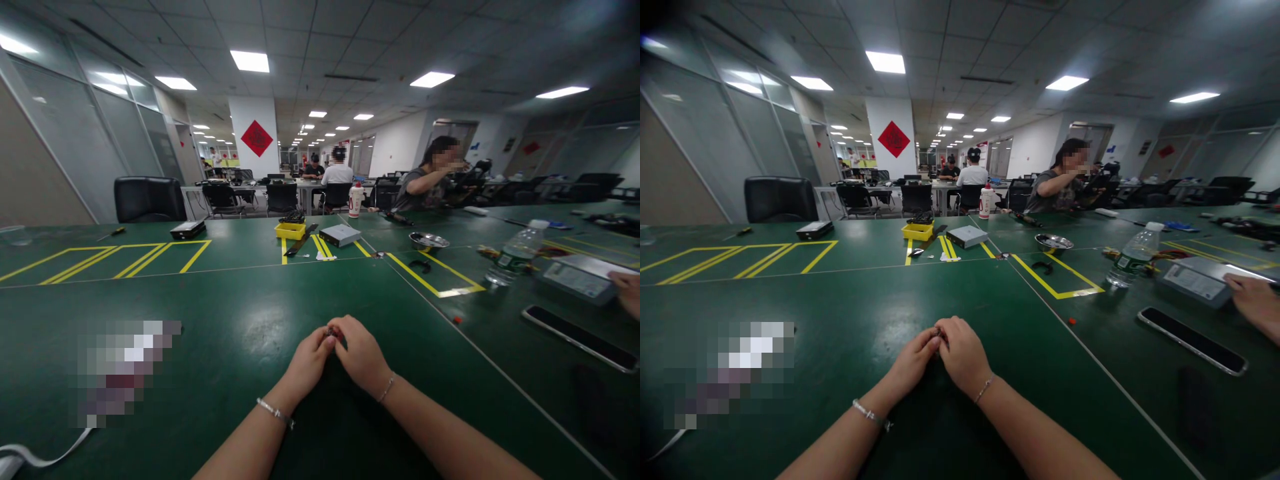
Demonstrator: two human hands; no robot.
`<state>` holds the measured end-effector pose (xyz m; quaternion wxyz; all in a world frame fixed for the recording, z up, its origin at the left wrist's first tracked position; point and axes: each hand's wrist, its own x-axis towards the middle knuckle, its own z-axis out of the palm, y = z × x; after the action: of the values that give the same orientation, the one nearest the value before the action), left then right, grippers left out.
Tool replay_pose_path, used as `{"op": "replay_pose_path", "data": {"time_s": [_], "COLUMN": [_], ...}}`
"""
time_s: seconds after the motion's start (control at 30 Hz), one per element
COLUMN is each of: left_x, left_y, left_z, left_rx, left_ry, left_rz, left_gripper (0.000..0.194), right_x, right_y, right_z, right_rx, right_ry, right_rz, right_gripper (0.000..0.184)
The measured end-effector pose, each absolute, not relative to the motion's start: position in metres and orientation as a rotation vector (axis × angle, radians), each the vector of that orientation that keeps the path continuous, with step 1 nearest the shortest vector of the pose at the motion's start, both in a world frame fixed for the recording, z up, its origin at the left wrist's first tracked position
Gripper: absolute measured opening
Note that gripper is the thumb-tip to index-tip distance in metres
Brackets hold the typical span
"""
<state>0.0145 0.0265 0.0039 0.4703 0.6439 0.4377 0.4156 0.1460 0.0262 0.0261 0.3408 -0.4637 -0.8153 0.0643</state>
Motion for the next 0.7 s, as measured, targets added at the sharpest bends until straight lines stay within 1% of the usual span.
{"op": "replay_pose_path", "data": {"time_s": [0.1,0.2,0.27,0.37,0.43,0.5,0.57,0.7], "left_x": [0.013,0.011,0.01,0.01,0.01,0.01,0.009,0.008], "left_y": [0.028,0.028,0.027,0.026,0.025,0.024,0.024,0.025], "left_z": [0.004,0.007,0.01,0.014,0.015,0.016,0.015,0.013], "left_rx": [1.482,1.359,1.259,1.196,1.204,1.214,1.214,1.272], "left_ry": [1.034,1.03,1.062,1.112,1.132,1.142,1.143,1.124], "left_rz": [0.999,1.012,1.011,1.025,1.041,1.058,1.076,1.052], "left_gripper": [0.025,0.027,0.028,0.029,0.027,0.024,0.021,0.02], "right_x": [0.148,0.168,0.196,0.259,0.305,0.344,0.37,0.383], "right_y": [0.025,0.038,0.052,0.074,0.084,0.09,0.093,0.096], "right_z": [0.028,0.037,0.041,0.038,0.027,0.013,0.001,-0.006], "right_rx": [-1.138,-1.15,-1.354,-1.791,-2.121,-2.374,-2.517,-2.606], "right_ry": [-2.225,-2.245,-2.12,-1.877,-1.694,-1.561,-1.496,-1.583], "right_rz": [0.179,0.154,0.015,-0.247,-0.316,-0.234,-0.126,-0.036], "right_gripper": [0.014,0.026,0.032,0.038,0.043,0.048,0.049,0.038]}}
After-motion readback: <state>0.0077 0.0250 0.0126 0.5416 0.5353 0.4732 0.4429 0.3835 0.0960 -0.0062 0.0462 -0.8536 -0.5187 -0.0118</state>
